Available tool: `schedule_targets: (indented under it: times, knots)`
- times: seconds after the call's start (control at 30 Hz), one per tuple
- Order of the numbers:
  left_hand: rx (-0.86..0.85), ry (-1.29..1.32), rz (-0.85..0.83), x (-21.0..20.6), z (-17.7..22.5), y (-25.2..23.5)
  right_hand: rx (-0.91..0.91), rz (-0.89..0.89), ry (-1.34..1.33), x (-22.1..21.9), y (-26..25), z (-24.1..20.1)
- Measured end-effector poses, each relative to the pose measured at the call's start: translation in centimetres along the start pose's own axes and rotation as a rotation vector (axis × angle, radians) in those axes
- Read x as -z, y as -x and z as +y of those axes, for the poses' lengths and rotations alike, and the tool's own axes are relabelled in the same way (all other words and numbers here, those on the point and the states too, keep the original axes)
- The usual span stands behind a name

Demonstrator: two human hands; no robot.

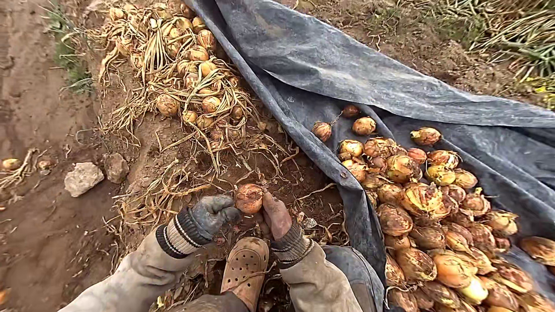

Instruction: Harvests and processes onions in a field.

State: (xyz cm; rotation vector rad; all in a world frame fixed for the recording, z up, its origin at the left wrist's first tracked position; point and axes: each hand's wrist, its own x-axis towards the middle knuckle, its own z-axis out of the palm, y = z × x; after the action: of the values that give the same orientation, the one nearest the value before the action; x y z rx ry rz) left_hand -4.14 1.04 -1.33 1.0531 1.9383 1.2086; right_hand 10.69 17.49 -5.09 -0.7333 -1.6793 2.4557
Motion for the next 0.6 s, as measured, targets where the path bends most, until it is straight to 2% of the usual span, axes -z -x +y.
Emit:
schedule_targets:
  times: [0.03, 0.13, 0.17, 0.23, 0.3, 0.37, 0.4, 0.43, 0.5, 0.53, 0.6]
  knots:
    - [0.026, -0.011, 0.028, 0.3, 0.0, -0.3, -0.026, 0.031, -0.035, -0.2, 0.0, -0.4]
    - [0.11, -0.134, 0.268, 0.4, 0.6, -1.8, -0.15, 0.146, 0.012, -0.2, -0.5, 0.0]
    - [0.091, -0.236, 0.26, 0.5, 0.8, -2.4, -0.204, 0.159, 0.082, 0.0, -0.8, 0.5]
    - [0.005, -0.497, 0.036, 0.9, 1.8, -3.8, -0.331, 0.065, 0.293, 0.6, -1.5, 1.1]
    - [0.004, -0.75, -0.31, 0.9, 3.8, -5.4, -0.371, 0.006, 0.364, 0.7, -1.9, 2.1]
    - [0.062, -0.858, -0.541, 0.2, 5.5, -7.6, -0.291, 0.115, 0.256, 0.5, -1.8, 2.1]
    - [0.045, -0.87, -0.551, 0.0, 5.9, -8.9, -0.234, 0.183, 0.191, 0.5, -1.7, 1.4]
    - [-0.002, -0.871, -0.488, 0.2, 5.8, -10.4, -0.164, 0.266, 0.147, 0.8, -1.7, 0.6]
    - [-0.048, -0.847, -0.224, 1.9, 4.2, -14.2, 0.048, 0.482, 0.053, 1.8, -1.7, -1.4]
    - [-0.005, -0.829, -0.05, 3.7, 2.8, -16.3, 0.182, 0.569, -0.037, 2.6, -1.7, -2.4]
    - [0.267, -0.827, 0.264, 8.6, -0.3, -19.9, 0.401, 0.648, -0.143, 4.7, -1.9, -3.9]
